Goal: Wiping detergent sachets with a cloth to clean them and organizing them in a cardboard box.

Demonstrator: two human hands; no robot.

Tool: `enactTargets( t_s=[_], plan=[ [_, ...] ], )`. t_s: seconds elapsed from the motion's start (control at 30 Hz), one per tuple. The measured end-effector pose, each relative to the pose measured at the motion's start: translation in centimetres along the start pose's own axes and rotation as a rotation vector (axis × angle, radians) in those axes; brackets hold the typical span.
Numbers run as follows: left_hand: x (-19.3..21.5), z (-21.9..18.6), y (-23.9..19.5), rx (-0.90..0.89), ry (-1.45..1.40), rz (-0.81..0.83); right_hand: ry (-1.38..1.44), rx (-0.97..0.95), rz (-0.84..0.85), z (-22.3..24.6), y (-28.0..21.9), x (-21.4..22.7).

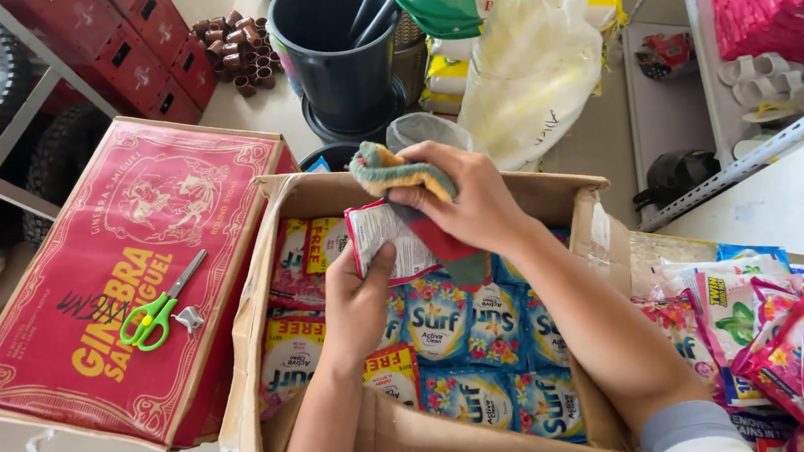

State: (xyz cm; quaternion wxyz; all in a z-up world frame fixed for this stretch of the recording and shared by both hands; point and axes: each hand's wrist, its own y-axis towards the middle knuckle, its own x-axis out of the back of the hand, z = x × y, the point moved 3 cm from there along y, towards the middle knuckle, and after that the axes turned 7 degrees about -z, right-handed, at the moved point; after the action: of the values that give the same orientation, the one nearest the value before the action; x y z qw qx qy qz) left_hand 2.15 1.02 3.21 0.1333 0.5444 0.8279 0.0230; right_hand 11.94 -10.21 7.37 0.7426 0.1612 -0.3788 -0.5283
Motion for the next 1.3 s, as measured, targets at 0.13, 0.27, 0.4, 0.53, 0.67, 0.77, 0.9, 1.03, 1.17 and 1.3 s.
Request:
enactTargets(
  t_s=[0.13,0.27,0.4,0.53,0.67,0.77,0.9,1.03,1.17,1.3],
  plan=[
    [0.7,4.3,-0.2,0.006,0.055,0.073,0.101,0.002,-0.022,1.5,-0.9,-1.3],
    [0.9,6.4,-0.7,-0.019,0.075,0.079,0.104,0.028,0.054,2.6,-1.1,-2.1],
    [0.4,3.7,-0.2,-0.044,0.06,0.066,0.113,-0.042,-0.004,0.6,-0.7,-1.1],
    [-0.1,0.8,-0.3,-0.092,0.063,0.014,0.067,-0.1,-0.065,0.2,-0.6,-0.8],
    [1.1,5.0,-0.6,-0.063,0.097,0.016,0.197,-0.099,-0.046,1.8,-0.8,-1.2],
    [1.4,5.5,-0.6,-0.063,0.089,-0.002,0.214,-0.08,-0.045,2.4,-0.7,-1.2],
    [1.3,4.3,-0.6,-0.166,0.024,-0.086,0.231,-0.112,-0.079,1.4,-0.7,-1.0],
    [-0.4,-0.8,-1.0,-0.31,-0.057,-0.038,0.246,-0.142,-0.101,0.3,-0.3,0.0],
    [-0.6,-0.8,-0.8,-0.189,-0.281,0.089,0.177,0.019,-0.143,1.2,-0.3,0.7],
    [0.5,4.0,-0.7,-0.039,-0.216,0.217,0.01,0.381,-0.057,0.1,-1.3,0.0]
  ],
)
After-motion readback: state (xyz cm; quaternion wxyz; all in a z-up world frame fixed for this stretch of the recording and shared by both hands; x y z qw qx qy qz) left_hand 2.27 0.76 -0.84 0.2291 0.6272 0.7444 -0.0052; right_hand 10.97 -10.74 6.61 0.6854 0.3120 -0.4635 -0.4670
